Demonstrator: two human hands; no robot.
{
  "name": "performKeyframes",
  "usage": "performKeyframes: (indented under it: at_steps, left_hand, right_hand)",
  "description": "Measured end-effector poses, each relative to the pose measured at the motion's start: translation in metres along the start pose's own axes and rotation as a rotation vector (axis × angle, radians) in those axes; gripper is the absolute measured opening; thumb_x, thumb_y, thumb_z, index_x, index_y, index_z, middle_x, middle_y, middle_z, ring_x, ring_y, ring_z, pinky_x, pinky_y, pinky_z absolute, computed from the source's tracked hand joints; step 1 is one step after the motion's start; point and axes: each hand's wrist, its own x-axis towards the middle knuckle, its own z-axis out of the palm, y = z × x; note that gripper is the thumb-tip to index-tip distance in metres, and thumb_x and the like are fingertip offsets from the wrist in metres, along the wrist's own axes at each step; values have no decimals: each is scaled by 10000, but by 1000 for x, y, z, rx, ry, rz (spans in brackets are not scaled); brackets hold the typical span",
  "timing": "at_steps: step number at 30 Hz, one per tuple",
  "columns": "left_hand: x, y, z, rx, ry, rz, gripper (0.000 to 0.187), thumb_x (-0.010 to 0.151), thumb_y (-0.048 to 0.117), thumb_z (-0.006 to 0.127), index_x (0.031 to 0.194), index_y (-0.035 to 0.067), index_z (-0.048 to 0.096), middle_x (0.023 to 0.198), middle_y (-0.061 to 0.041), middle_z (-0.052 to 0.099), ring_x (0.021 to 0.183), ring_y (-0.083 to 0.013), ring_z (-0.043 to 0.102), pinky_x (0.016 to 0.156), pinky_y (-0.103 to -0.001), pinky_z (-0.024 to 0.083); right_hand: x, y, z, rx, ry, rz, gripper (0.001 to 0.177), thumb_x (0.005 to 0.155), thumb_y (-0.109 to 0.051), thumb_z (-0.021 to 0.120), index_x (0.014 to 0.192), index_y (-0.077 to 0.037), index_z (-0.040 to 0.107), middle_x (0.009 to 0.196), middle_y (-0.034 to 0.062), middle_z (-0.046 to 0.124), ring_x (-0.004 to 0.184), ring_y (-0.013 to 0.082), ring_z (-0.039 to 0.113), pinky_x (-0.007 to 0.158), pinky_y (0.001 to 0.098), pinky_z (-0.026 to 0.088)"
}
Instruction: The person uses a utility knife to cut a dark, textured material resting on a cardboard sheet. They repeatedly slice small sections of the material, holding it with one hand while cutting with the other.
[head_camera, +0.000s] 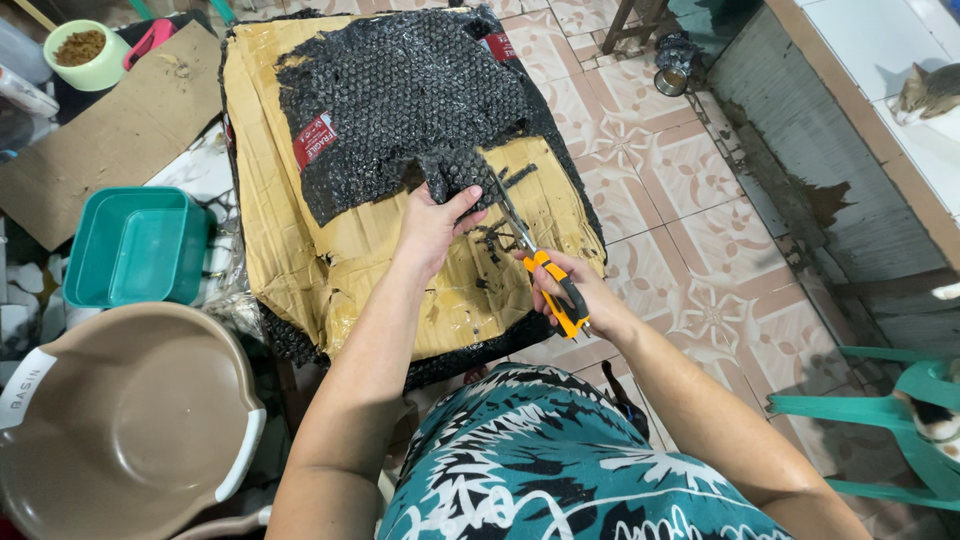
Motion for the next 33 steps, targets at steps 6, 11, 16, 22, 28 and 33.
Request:
performKeyframes:
  at_steps: [6,11,16,22,28,33]
  left_hand:
    - [0,-5,-4,-8,-13,-21,214,897,29,745,1094,25,663,1063,-73,740,919,-167,725,797,-319,657]
    - [-1,-6,-9,38,-12,-36,212,900,35,749,1093,31,664,1061,-65,739,919,-161,723,798,-322,657]
    - [-4,-4,-12,37,-14,-42,287,887,31,752,1136,79,619,1070,-35,719,946,-152,712,808,-328,653]
    - [-3,-5,-15,15,-26,-44,335,884,24,747,1170,99,591,1086,-24,709,973,-158,710,823,-343,658]
    - [-2,-8,-22,7,-49,-41,330,895,27,738,1182,104,594,1081,-18,709,973,-156,708,813,-343,652]
    - [-3,-9,-25,-18,-50,-46,300,914,27,725,1174,95,592,1061,-44,728,940,-182,739,793,-338,647]
  right_hand:
    - [2,2,1,40,-31,-50,601,968,-464,598,1463,-128,546,702,16,591,582,83,569,507,224,486]
    - [4,-1,4,37,-26,-32,564,977,-428,587,1452,-126,549,697,14,587,558,88,560,498,222,474]
    - [6,-2,8,23,-7,-11,527,988,-388,592,1446,-128,567,683,3,583,552,73,552,491,222,476]
    - [8,-1,12,-56,36,24,538,952,-362,647,1435,-131,595,646,1,570,513,93,541,463,235,454]
    - [6,-1,13,28,-18,-9,570,975,-447,585,1459,-148,561,700,9,592,575,79,574,508,225,493]
    - [6,0,14,57,-55,-8,603,964,-470,586,1473,-148,545,704,13,592,574,89,577,517,227,498]
